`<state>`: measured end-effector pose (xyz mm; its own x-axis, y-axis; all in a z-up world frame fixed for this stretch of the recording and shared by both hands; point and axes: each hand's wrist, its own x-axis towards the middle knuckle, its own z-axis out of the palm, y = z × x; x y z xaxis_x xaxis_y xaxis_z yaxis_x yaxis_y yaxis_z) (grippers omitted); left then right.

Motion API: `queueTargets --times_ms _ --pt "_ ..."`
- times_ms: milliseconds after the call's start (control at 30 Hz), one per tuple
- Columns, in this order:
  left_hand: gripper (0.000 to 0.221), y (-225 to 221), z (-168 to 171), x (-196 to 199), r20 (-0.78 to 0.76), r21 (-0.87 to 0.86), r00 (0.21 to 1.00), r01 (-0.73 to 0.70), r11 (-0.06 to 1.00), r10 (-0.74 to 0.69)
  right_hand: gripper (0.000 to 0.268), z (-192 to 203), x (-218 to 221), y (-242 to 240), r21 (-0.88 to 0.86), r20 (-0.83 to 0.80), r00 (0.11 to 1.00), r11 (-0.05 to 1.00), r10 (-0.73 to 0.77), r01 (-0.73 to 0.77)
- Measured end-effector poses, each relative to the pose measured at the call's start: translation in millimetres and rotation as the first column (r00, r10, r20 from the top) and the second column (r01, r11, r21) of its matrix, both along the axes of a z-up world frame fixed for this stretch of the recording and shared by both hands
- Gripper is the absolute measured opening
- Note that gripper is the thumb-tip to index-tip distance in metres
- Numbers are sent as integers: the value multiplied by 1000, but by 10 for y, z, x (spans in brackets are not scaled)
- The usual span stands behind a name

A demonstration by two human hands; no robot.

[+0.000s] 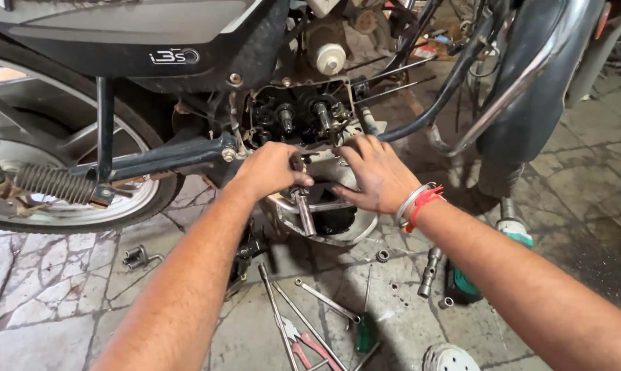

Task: The person works on the exposed engine of a motorcycle, using a long wrench to loosen and tighten fasteners on the engine case while steadying components with the other hand. They then use a screwdriver and a cordless impact driver on the engine, pick up a removed engine cover from the floor, and handle small bolts and parts scattered on the tiled floor.

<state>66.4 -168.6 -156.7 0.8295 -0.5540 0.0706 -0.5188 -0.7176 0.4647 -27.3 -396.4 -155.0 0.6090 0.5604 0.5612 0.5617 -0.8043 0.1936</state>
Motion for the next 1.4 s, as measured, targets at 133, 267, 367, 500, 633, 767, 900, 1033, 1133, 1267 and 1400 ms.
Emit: queueTargets --times_ms 133,267,367,500,633,767,900,1033,1133,1267,1400 --pt "41 28 -76 113 57 -185 996 -63 981 74 61 -305 126 -17 87 -238 963 984 -128 152" --pt "37 -87 -31 127 -23 -305 962 -265 915 272 39 -548 139 41 291 -250 956 929 -155 227" --pt "38 -206 -86 153 -51 -369 932 -353 860 360 39 -843 202 20 354 -102 984 919 -147 174" --pt "41 -384 -145 161 -130 -422 921 -387 820 368 31 -979 252 14 442 -105 984 879 -146 178" --pt "52 -494 -228 257 -596 -587 751 -650 482 286 26 -1021 256 6 452 -190 962 852 -198 265" --pt "48 -474 -647 764 -776 -627 631 -768 130 -10 27 -991 241 19 468 -181 968 850 -177 243" --pt "41 -460 -580 900 -770 -638 624 -755 149 -133 28 -963 233 37 468 -194 966 849 -169 243" --pt "37 -588 -557 971 -793 -607 597 -755 247 -124 26 -956 235 52 468 -206 959 841 -193 270" --pt "37 -686 -558 998 -807 -590 577 -771 239 -128 27 -942 233 47 473 -182 963 842 -197 261" --pt "36 -706 -718 1122 -801 -585 543 -799 140 -251 27 -915 212 71 462 -185 962 847 -199 264" --pt "36 -668 -681 1051 -790 -582 524 -805 120 -317 27 -914 207 57 468 -172 965 846 -197 256"
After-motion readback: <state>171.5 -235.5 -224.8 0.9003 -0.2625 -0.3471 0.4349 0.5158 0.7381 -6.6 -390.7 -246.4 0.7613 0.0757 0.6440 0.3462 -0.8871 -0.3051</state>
